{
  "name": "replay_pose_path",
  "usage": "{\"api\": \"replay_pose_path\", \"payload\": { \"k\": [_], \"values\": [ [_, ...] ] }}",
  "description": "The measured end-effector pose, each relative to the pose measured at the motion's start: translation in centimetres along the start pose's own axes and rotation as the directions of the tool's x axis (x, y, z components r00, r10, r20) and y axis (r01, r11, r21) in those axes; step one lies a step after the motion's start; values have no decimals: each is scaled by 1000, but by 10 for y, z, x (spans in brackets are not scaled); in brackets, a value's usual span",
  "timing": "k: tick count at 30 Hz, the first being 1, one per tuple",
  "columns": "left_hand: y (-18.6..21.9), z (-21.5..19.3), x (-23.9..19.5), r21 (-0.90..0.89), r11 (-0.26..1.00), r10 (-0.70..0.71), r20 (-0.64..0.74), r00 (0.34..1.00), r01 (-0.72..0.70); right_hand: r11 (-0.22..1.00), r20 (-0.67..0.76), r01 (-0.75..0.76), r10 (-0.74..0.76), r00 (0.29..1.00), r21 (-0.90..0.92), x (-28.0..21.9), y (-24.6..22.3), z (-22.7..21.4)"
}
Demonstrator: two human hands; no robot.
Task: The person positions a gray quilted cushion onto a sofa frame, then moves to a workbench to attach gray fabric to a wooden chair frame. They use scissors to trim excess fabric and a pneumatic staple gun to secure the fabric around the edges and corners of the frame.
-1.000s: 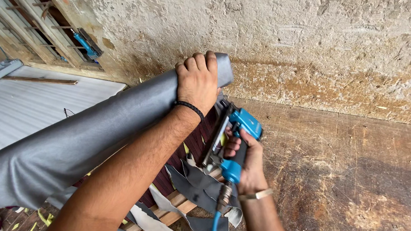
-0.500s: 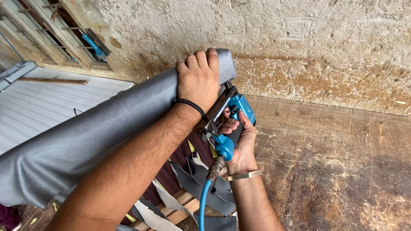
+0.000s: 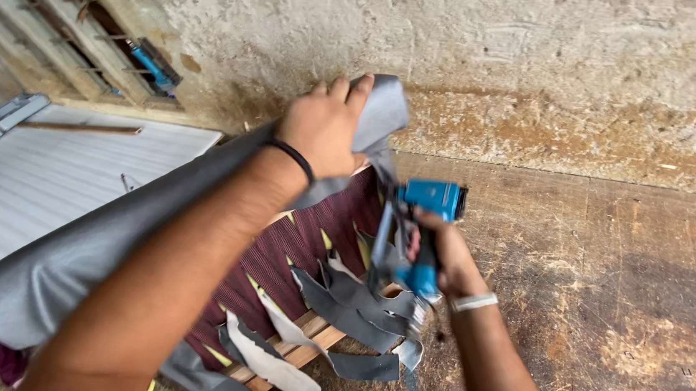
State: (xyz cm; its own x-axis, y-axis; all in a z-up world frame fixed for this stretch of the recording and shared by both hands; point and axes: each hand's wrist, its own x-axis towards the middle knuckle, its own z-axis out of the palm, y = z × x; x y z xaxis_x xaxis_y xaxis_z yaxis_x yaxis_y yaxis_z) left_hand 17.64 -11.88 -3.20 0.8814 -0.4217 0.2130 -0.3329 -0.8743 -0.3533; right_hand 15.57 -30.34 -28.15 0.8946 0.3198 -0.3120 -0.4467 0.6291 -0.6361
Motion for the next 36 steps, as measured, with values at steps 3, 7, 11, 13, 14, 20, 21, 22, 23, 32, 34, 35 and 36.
{"api": "replay_pose_path", "payload": {
  "k": [3,7,11,13,14,20,21,22,23,32,34,35,36],
  "values": [
    [-44,-29,-23,-350,929,171,119,978,-120,682,-186,-164,41,982,-713,-26,59,-49],
    [-68,-29,-53,-532,839,61,301,952,115,33,-276,-274,-126,953,-961,-43,161,-94],
    [-59,-14,-52,-528,846,86,260,962,68,-43,-262,-272,-169,950,-961,-63,190,-88],
    [-53,-14,-51,-515,855,75,243,967,63,205,117,243,-487,866,-948,-62,163,-47],
    [-50,-16,-53,-496,867,66,228,971,57,626,-45,194,-344,938,-756,-50,140,-13],
    [-37,-18,-63,-470,872,165,19,986,-137,842,-66,315,-319,945,438,-20,26,144],
    [-36,-16,-63,-453,864,214,-65,975,-220,795,-109,411,-408,906,447,-16,23,158],
    [-35,-16,-62,-447,881,168,-17,986,-158,736,-153,505,-494,856,451,-12,23,168],
    [-35,-15,-62,-437,894,122,30,992,-97,668,-199,593,-572,795,450,-9,25,172],
    [0,-16,-59,-7,999,-33,-32,999,33,565,-295,778,-720,628,276,60,55,161],
    [13,-9,-61,127,989,-50,-151,987,70,581,-238,723,-693,680,373,69,54,163],
    [16,-4,-62,160,984,-46,-208,977,80,587,-208,692,-680,703,420,70,53,162],
    [19,2,-65,190,978,-36,-260,965,87,644,-129,673,-681,721,364,67,56,156]
  ]
}}
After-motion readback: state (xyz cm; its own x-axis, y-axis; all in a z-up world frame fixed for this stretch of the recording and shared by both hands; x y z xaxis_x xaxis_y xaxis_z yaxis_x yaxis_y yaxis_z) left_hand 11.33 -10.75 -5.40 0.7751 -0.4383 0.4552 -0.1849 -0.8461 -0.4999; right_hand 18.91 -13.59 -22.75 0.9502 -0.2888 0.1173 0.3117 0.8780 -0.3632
